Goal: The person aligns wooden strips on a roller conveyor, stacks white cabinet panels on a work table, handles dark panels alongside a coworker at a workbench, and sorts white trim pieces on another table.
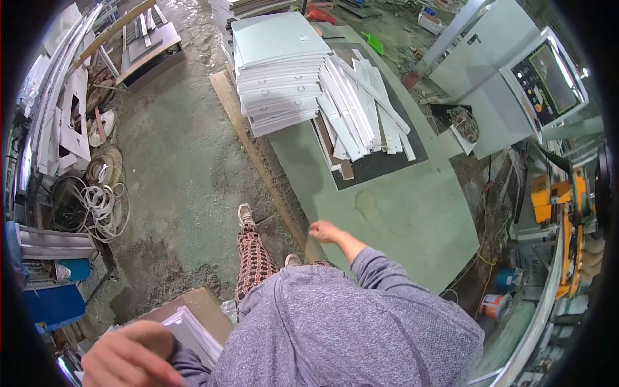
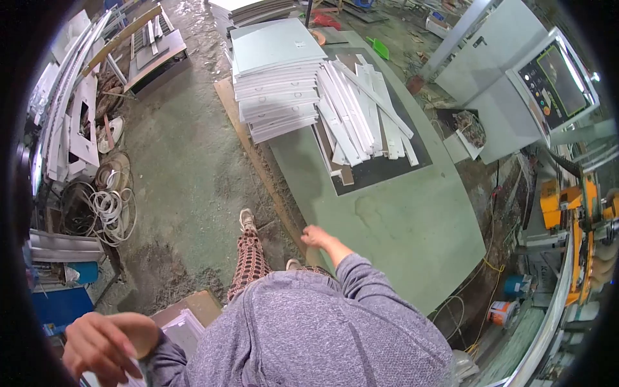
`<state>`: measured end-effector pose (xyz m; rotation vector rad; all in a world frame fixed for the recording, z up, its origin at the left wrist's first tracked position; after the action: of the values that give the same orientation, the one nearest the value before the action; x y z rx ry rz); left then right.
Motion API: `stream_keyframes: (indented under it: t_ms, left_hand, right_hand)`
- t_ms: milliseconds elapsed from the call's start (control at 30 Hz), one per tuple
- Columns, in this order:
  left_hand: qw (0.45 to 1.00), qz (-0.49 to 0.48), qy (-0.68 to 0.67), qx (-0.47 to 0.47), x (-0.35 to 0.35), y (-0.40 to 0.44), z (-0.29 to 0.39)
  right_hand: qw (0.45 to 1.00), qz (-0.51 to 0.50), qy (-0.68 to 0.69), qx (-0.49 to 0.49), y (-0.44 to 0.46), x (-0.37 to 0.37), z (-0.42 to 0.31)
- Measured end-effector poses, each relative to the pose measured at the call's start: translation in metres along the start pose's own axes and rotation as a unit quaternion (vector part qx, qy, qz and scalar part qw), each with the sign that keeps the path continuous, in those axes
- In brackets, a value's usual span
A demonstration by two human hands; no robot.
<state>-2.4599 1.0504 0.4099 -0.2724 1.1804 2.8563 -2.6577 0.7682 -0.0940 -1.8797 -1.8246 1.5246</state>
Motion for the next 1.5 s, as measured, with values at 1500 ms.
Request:
stream_keyframes:
  t_ms: [1500]
  left_hand:
    - [0.860, 0.254, 0.069, -0.438, -0.370, 0.037, -0.390]
  right_hand:
    - [0.876, 0.459, 0.139, -0.055, 0.184, -0.403, -0.137]
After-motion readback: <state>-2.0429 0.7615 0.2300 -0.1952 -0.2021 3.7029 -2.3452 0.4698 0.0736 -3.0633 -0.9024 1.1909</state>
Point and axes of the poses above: each hand's wrist, its own y-axis towards the middle knuckle, its own x-axis out of the palm, z = x × y, the point moved 3 cm from there along y, towards the middle knuckle, and after that the axes turned 3 degrees about -z, right-handed, at the moved point
